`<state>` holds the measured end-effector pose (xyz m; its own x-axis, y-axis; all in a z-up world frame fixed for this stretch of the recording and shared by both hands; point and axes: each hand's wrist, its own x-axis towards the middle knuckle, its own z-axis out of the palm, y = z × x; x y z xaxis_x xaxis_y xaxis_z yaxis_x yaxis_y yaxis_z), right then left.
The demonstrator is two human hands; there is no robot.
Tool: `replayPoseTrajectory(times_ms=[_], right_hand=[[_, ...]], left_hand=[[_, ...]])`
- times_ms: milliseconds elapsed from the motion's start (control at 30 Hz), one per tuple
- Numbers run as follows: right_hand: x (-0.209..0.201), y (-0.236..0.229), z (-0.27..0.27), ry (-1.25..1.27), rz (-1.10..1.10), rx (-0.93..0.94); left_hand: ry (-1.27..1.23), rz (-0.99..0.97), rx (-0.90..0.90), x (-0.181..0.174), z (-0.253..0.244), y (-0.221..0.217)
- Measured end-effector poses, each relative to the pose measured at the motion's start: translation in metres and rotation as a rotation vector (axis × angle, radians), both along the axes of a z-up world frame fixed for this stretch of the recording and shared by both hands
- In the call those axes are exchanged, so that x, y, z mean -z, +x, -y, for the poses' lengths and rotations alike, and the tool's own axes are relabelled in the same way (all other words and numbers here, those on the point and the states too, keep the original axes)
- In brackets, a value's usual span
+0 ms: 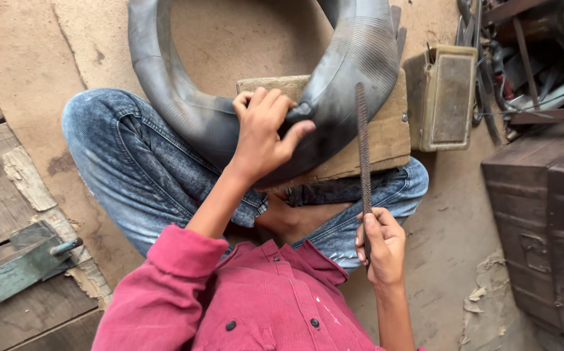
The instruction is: The person sits on the ground and uses a metal file to smooth the area around the valve stem on a bicycle inner tube. They then open a toolbox, select a new valve core, and install it into the tube's valve stem.
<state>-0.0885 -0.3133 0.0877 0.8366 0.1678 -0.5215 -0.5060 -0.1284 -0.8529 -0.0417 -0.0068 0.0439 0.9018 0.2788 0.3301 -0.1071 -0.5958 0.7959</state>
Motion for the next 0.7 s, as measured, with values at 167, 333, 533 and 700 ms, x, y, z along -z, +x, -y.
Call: replayPoseTrajectory(times_ms=[167, 333, 533, 700], right_hand=[[-0.009, -0.003, -0.001, 0.094, 0.070, 0.048], [-0.006, 0.014, -0.004, 0.078, 0.139, 0.051], [-0.019, 0.018, -0.018, 0.081, 0.231, 0.049], [-0.030, 0.018, -0.034, -0.001, 0.515, -0.052]], left_hand=[[-0.037, 0.041, 0.039, -0.031, 0.011, -0.027], [0.309, -0.291, -0.158, -0.004, -0.012, -0.004], [0.595, -0.316, -0.264, 0.027, 0.005, 0.000], [0.468, -0.323, -0.117, 0.023, 0.046, -0.061]])
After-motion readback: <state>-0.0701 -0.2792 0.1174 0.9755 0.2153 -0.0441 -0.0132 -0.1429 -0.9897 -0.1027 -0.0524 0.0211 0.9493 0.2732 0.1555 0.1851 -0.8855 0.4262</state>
